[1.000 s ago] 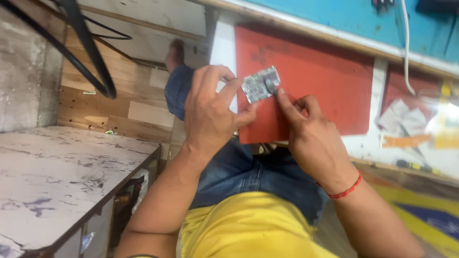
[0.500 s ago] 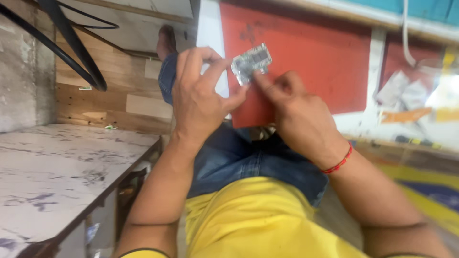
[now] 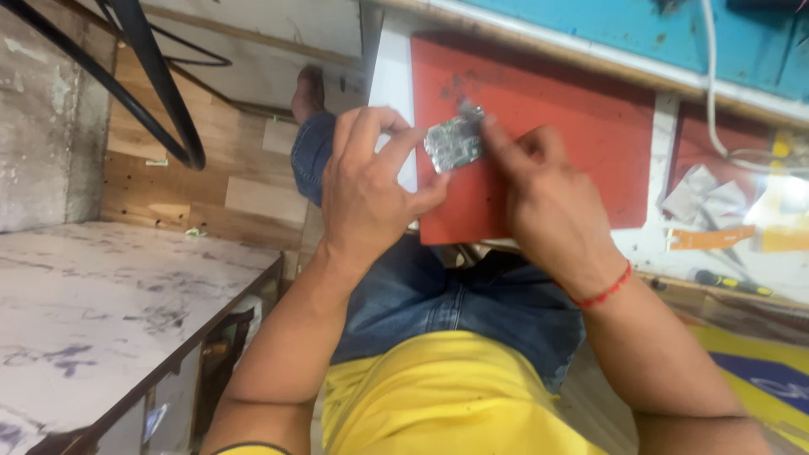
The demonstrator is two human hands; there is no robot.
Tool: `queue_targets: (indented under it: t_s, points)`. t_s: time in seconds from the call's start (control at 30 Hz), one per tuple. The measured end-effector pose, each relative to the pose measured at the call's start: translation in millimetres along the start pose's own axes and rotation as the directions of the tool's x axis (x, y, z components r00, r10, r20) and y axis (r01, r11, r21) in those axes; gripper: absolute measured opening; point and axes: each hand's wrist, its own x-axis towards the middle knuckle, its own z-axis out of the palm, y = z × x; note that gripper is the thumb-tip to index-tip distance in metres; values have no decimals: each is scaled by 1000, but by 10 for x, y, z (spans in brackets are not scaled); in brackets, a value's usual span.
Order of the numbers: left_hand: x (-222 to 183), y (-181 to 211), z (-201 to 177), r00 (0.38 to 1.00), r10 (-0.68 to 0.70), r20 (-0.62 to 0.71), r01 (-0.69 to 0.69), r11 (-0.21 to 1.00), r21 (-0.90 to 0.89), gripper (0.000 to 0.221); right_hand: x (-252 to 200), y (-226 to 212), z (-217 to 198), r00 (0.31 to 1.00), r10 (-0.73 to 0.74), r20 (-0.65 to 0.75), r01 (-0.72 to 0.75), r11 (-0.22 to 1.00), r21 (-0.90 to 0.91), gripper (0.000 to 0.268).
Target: The person cleans a small circuit board with a brush, then uses a hot air gun to heat components on the board. The person continues to clean the board with the brush after heating.
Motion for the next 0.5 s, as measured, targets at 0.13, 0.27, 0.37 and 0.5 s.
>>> queue_targets:
  t_s: [0.13, 0.27, 0.37, 0.5]
  points:
    - [-4, -6, -7, 1000, 4, 5, -4, 1000, 8, 41, 24, -6, 7, 995, 13, 100, -7, 998, -66, 69]
    - [60, -21, 13, 1000, -10, 8, 11, 1000, -20, 42, 125, -41, -118, 992, 128, 4, -126, 987, -100, 64]
    - [48, -45, -40, 999, -28, 26, 28, 1000, -15, 41, 161, -145, -142, 991, -82, 108, 86, 996, -37, 71]
    - [97, -1, -10, 999, -35, 41, 36, 999, -30, 46, 155, -90, -226, 998, 56, -3, -56, 996, -67, 61]
